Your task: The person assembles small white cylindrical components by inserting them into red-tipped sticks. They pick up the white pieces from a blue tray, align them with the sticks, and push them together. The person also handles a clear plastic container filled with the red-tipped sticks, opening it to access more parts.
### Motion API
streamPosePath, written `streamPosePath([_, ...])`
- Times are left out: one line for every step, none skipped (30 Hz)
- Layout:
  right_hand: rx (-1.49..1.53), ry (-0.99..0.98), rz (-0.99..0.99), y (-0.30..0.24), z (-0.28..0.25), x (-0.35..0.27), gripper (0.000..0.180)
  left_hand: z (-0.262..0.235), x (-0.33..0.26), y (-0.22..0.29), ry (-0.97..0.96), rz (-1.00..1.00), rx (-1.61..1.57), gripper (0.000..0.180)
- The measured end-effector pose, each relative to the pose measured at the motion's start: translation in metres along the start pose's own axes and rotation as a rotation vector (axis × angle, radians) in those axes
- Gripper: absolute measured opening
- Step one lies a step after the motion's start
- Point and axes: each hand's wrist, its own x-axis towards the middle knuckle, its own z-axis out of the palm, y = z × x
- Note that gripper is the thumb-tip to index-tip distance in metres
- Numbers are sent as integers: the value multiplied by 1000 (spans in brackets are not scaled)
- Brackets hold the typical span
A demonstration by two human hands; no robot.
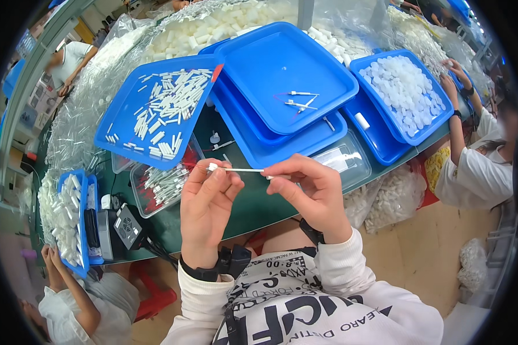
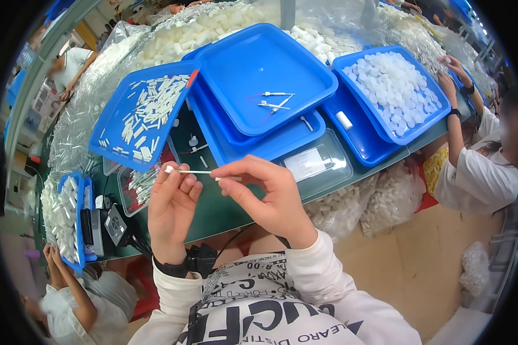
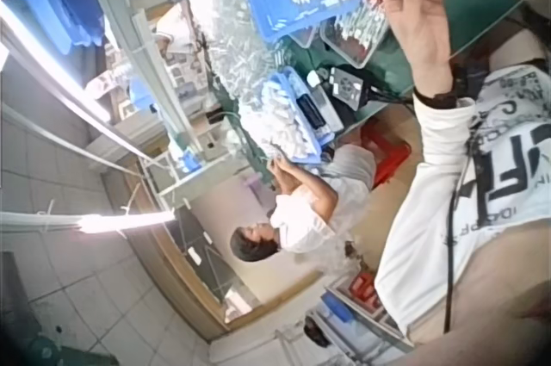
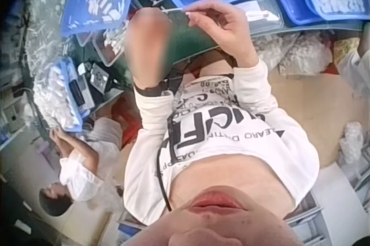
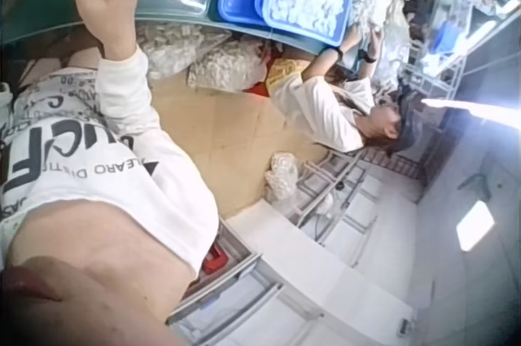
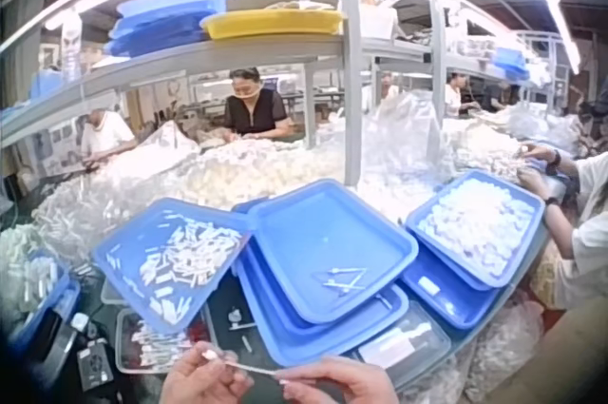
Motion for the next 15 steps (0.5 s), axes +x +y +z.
streamPosePath([4,14,6,0,1,-1,17,-1,0,0,-2,7,15,13])
streamPosePath([10,28,5,1,3,-1,17,-1,1,1,-7,17,33,13])
streamPosePath([16,42,5,0,5,-1,17,-2,1,2,-8,28,44,13])
streamPosePath([28,51,26,-1,6,-1,17,-2,-1,2,-8,38,54,13])
streamPosePath([41,63,46,-3,7,-1,17,-2,-2,3,-10,47,67,13])
streamPosePath([54,75,66,-4,7,0,17,-1,-3,3,-12,52,88,13])
streamPosePath([36,51,59,-3,6,0,17,0,-3,3,-13,56,109,13])
streamPosePath([15,26,57,-1,5,-1,17,2,-4,2,-11,60,126,13])
streamPosePath([-5,0,55,0,5,-1,17,3,-4,0,-10,66,151,13])
streamPosePath([18,6,42,2,5,0,18,3,-3,1,-18,73,179,13])
streamPosePath([39,13,35,4,6,-1,18,3,-4,0,-21,75,202,12])
streamPosePath([60,19,28,5,6,-2,18,3,-4,0,-24,77,226,12])
streamPosePath([67,28,44,5,6,-3,18,2,-6,-1,-22,82,260,12])
streamPosePath([74,36,56,5,6,-3,18,2,-6,0,-23,90,295,13])
streamPosePath([81,44,67,4,5,-4,18,2,-6,0,-25,99,331,13])
